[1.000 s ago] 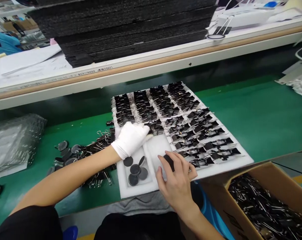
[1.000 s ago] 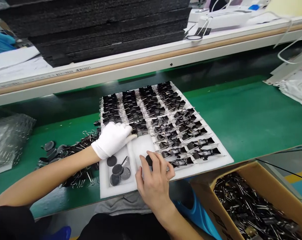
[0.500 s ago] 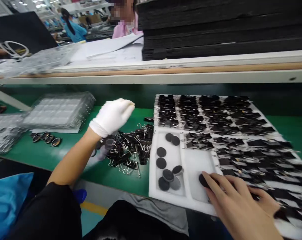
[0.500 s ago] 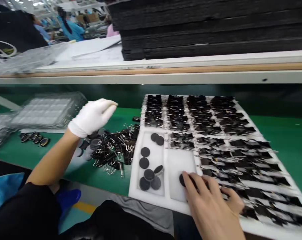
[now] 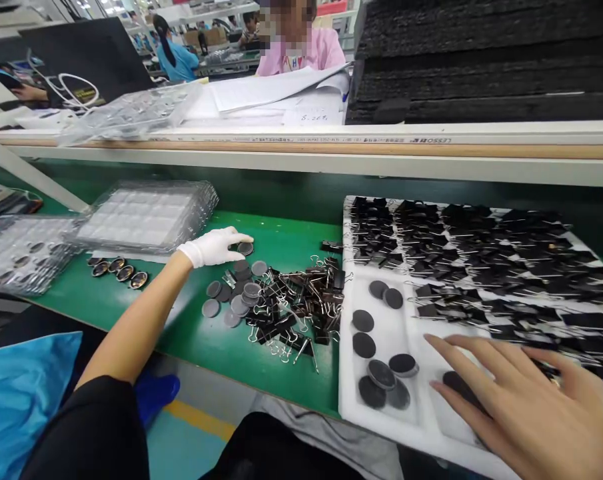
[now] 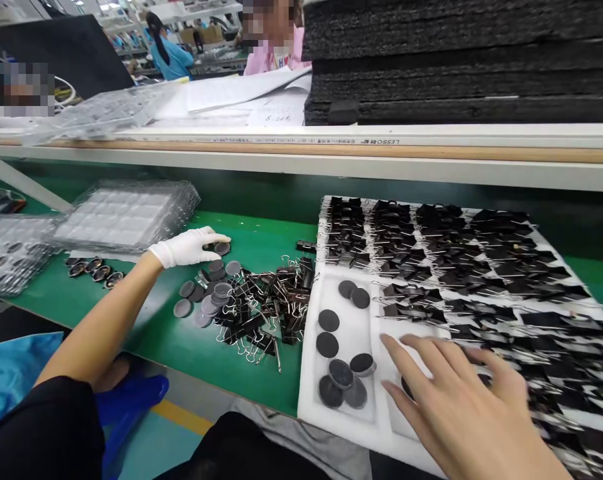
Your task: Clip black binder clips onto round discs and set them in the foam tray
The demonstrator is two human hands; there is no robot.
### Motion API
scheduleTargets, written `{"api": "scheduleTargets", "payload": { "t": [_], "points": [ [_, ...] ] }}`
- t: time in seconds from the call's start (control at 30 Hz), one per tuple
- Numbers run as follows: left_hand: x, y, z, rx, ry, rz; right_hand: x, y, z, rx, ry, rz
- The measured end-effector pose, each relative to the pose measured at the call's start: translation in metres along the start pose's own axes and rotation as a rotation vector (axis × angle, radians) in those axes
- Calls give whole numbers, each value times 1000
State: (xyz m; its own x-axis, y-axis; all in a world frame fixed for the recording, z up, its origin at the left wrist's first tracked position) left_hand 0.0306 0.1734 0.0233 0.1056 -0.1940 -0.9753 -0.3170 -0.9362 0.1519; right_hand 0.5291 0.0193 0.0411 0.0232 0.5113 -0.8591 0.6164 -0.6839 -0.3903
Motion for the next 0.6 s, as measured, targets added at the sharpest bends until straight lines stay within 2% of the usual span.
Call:
{"api": "scheduleTargets", "payload": {
  "t": [0.07, 0.13, 0.17, 0.23, 0.33, 0.43, 0.6],
  "points": [
    [-2, -19, -12, 34, -28, -80, -15, -42, 11, -145, 31, 17],
    [-1, -35, -26, 91, -37, -165, -20, -91, 20, -195, 19, -2],
    [1, -42, -33, 115, -34, -201, -16, -117, 23, -211, 15, 38],
    [6, -52, -43, 135, -17, -259, 0, -169, 25, -148, 50, 108],
    [13, -57, -47, 135, 15, -322, 37, -227, 29, -176, 121, 297],
    [16, -56, -44, 134, 32, -357, 64, -260, 35, -206, 150, 381],
    [15, -56, -40, 100, 25, -378, 78, -290, 53, -271, 74, 300]
  ]
}}
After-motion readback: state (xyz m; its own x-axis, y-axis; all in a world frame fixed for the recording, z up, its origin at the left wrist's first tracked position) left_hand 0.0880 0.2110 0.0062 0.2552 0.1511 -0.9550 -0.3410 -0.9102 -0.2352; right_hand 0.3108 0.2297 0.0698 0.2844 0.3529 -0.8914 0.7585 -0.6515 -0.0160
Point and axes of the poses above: each hand's wrist, its own y-axis away from the middle knuckle, its own x-axis out of the palm, z = x × y, the point moved 3 cm from there along -y, towards the middle knuckle, and after that the axes turned 7 degrees about y, right-handed, at the moved point
